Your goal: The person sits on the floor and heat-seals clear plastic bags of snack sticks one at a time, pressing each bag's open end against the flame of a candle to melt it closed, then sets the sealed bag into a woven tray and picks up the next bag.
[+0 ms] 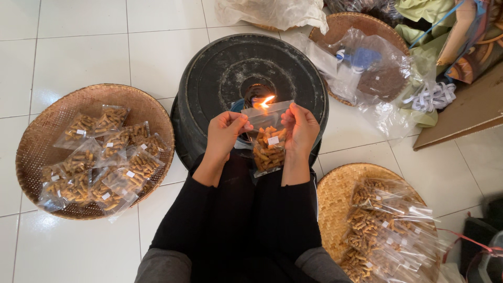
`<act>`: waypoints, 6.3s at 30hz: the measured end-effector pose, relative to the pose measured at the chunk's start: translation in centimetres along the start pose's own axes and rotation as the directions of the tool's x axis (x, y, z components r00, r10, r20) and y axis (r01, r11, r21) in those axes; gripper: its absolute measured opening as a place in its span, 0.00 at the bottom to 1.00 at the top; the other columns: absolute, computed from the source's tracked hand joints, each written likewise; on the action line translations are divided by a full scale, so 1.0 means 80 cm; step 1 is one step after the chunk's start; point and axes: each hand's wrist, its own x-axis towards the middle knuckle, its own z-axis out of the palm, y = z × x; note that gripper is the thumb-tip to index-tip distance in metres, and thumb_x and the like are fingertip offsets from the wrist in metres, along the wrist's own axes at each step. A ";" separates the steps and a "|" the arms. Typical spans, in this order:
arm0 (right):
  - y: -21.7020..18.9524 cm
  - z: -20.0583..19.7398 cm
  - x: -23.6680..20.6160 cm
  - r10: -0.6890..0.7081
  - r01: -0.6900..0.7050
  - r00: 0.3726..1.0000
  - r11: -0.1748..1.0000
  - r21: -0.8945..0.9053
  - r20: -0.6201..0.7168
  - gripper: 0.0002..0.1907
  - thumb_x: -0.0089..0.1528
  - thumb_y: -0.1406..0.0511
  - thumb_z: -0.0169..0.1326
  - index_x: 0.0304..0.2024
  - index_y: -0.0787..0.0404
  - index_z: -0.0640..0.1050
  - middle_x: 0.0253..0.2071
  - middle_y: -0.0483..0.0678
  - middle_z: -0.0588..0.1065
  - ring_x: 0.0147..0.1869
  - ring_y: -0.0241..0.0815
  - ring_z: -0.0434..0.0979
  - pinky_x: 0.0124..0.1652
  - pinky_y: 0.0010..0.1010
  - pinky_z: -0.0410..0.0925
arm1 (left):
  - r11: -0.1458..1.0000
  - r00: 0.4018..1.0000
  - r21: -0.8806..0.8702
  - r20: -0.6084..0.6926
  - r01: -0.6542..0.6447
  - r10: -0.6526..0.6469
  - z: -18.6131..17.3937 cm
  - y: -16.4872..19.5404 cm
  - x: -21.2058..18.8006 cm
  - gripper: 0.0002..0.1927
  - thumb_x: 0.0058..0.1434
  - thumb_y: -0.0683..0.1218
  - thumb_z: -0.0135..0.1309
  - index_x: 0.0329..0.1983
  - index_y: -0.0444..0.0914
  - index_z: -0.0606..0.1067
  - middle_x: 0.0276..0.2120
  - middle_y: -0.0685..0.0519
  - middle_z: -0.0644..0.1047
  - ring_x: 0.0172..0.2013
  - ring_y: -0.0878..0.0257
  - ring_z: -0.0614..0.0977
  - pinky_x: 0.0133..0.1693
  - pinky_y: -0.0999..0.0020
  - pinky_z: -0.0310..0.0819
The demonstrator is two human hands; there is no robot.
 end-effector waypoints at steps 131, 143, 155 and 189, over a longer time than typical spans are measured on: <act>0.049 -0.103 -0.146 0.278 -0.289 0.902 0.957 -0.017 0.331 0.08 0.66 0.69 0.57 0.45 0.67 0.82 0.41 0.51 0.82 0.42 0.38 0.81 0.44 0.28 0.73 | 0.949 0.996 0.309 0.084 -0.056 0.032 -0.003 0.024 -0.152 0.09 0.61 0.41 0.63 0.43 0.31 0.81 0.31 0.51 0.84 0.30 0.72 0.82 0.32 0.78 0.75; 0.025 -0.049 -0.052 0.327 -0.321 0.931 0.945 -0.058 0.161 0.08 0.64 0.66 0.59 0.42 0.65 0.82 0.35 0.47 0.81 0.33 0.35 0.79 0.34 0.24 0.71 | 0.997 0.999 -0.066 0.024 -0.043 0.045 0.013 -0.014 -0.041 0.08 0.66 0.40 0.56 0.41 0.28 0.80 0.34 0.49 0.82 0.32 0.68 0.82 0.34 0.73 0.79; 0.010 -0.011 -0.035 0.322 -0.320 0.939 0.947 -0.038 0.119 0.07 0.62 0.68 0.61 0.39 0.66 0.83 0.33 0.50 0.81 0.32 0.37 0.79 0.31 0.25 0.70 | 0.992 0.997 -0.127 -0.081 -0.012 0.001 0.021 -0.001 -0.007 0.08 0.66 0.39 0.53 0.36 0.27 0.78 0.32 0.46 0.82 0.32 0.65 0.83 0.39 0.71 0.83; 0.004 -0.027 -0.018 0.255 -0.253 0.965 0.967 -0.037 0.067 0.09 0.61 0.67 0.62 0.41 0.67 0.82 0.35 0.50 0.81 0.33 0.38 0.79 0.31 0.27 0.67 | 0.990 0.996 -0.139 -0.082 -0.033 0.022 0.045 -0.032 0.004 0.11 0.67 0.43 0.55 0.39 0.28 0.78 0.34 0.46 0.82 0.34 0.65 0.84 0.39 0.73 0.83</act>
